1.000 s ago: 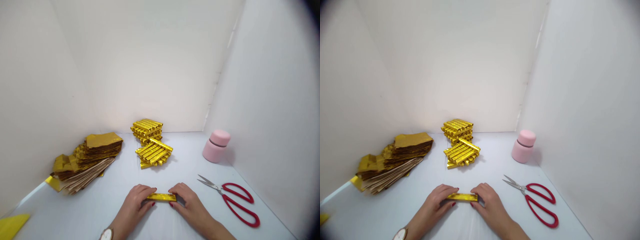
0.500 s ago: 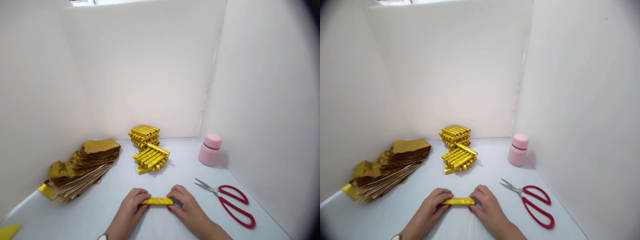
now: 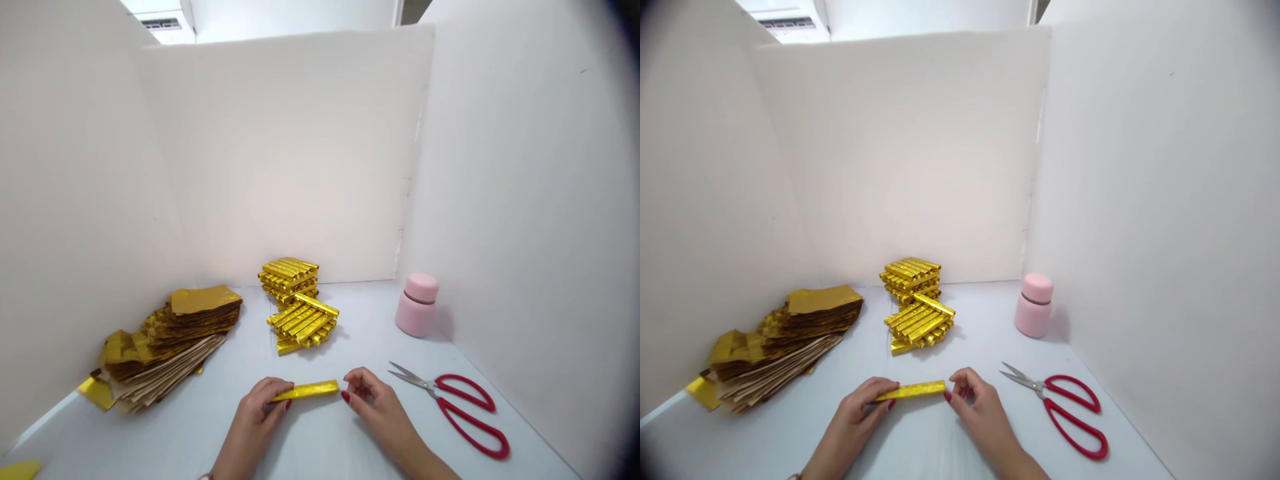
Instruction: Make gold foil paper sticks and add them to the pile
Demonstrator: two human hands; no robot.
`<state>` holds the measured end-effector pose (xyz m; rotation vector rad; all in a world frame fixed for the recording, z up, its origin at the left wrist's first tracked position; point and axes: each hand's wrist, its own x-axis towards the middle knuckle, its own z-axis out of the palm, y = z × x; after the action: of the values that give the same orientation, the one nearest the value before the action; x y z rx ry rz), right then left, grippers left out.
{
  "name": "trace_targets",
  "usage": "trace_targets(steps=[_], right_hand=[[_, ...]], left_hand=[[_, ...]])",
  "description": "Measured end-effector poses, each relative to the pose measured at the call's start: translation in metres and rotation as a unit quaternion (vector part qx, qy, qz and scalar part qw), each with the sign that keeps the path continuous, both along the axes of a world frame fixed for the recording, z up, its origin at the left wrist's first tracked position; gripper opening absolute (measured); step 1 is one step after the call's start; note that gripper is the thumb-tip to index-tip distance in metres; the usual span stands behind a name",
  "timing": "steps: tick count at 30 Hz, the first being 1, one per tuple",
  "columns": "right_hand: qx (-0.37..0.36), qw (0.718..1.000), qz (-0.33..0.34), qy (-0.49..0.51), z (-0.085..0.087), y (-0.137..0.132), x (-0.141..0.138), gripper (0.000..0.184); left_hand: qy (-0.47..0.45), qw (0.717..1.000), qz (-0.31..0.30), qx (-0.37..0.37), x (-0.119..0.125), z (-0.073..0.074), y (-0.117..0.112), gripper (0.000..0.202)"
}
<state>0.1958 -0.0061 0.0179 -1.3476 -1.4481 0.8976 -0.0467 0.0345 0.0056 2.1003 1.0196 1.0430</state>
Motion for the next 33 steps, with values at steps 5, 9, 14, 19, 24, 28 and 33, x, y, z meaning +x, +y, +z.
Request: trace_targets(steps=[5,9,14,19,24,28,33], right_hand=[[-0.062,0.997,-0.022,0.046,-0.0015,0.0012,-0.0014,0.025],[-0.110,0.991,-0.032,0.067,-0.0012,-0.0001,-0.0042,0.024],[-0.152,0.984,-0.039,0.086,-0.0031,0.0008,-0.0054,0.023],[-0.203,0.972,-0.040,0.107,-0.0068,0.0035,-0.0050,0.023],[-0.225,0.963,-0.028,0.148,-0.0072,0.0038,-0.0035,0.025],[-0.225,0.958,-0.026,0.177,-0.0071,0.0024,-0.0038,0.027],[-0.209,0.956,-0.046,0.201,-0.0080,0.0036,-0.0047,0.032]], left_hand=[[-0.014,1.000,0.003,0.018,-0.0005,-0.0024,0.0027,0.019],[-0.014,1.000,-0.011,0.022,0.0002,-0.0002,-0.0002,0.017],[0.001,0.999,-0.033,0.014,0.0008,-0.0001,-0.0039,0.017],[-0.002,0.999,-0.042,0.010,0.0016,0.0007,-0.0036,0.017],[-0.032,0.999,-0.023,-0.008,0.0011,-0.0013,-0.0035,0.018],[-0.062,0.998,-0.007,-0.029,0.0025,-0.0030,-0.0036,0.021],[-0.147,0.984,0.029,-0.098,0.0045,-0.0065,0.0004,0.032]])
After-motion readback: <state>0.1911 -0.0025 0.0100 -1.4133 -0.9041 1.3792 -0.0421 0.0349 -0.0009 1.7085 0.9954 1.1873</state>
